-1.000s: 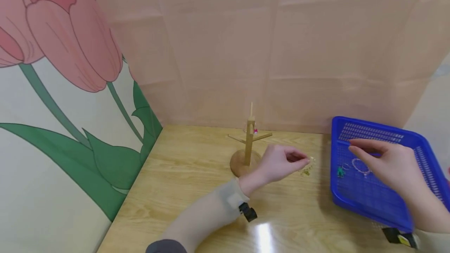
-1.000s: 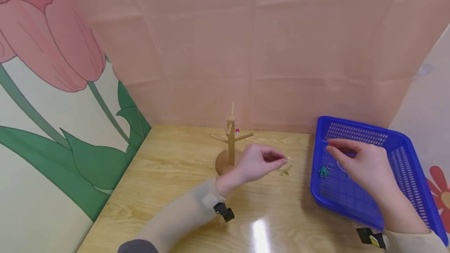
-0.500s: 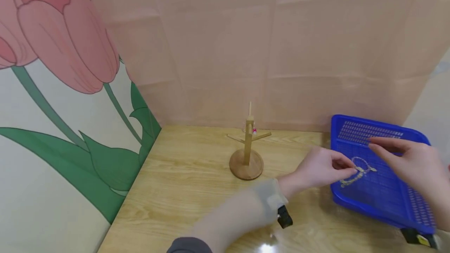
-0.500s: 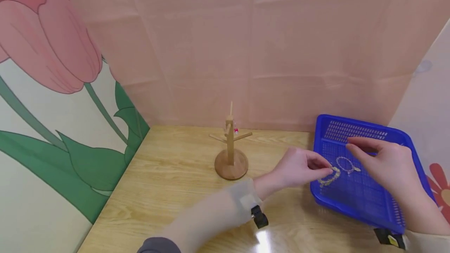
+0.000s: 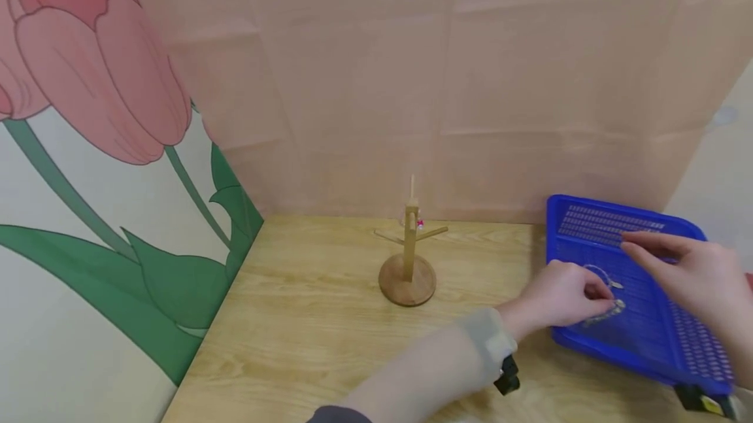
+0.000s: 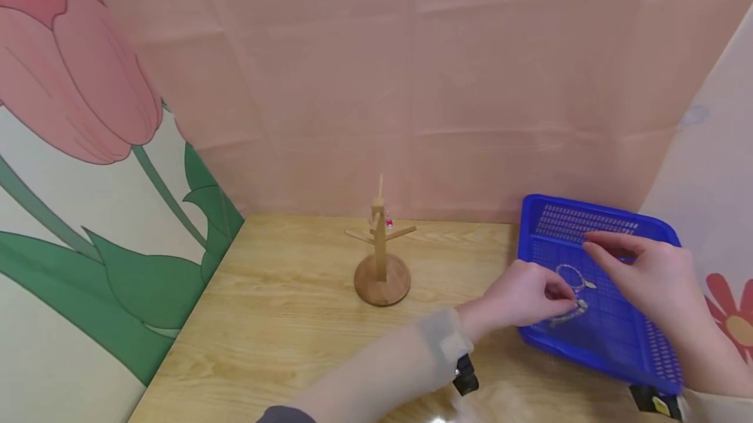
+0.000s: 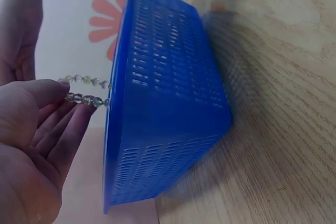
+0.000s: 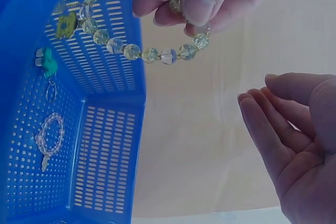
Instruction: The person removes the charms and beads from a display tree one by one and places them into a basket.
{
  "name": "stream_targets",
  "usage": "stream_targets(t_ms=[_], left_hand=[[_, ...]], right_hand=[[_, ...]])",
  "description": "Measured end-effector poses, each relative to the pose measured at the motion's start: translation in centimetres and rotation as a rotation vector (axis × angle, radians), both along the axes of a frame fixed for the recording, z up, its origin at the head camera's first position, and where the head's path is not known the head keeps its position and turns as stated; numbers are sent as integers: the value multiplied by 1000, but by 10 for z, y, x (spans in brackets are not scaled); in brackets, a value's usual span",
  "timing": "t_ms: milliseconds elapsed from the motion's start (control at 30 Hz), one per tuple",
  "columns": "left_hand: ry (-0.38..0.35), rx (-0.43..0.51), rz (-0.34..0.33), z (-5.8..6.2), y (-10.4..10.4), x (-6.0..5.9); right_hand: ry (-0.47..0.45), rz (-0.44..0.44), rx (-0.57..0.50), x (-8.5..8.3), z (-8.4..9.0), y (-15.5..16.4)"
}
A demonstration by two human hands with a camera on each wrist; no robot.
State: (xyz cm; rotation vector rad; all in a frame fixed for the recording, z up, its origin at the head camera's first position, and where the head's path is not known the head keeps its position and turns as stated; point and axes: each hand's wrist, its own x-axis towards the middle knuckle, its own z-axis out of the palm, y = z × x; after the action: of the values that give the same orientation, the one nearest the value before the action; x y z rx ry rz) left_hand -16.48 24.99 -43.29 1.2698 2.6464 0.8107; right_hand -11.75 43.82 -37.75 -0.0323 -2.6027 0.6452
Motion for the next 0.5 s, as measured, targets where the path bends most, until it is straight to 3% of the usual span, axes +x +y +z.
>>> stream_targets(t_ms=[233,500], left_hand=[[-13,-4,9,-4,2,-3],[58,-63,57,-12,9,-11]], right_hand=[[-56,-35,9,6,2,2],[-56,-57,14,12,2,6]])
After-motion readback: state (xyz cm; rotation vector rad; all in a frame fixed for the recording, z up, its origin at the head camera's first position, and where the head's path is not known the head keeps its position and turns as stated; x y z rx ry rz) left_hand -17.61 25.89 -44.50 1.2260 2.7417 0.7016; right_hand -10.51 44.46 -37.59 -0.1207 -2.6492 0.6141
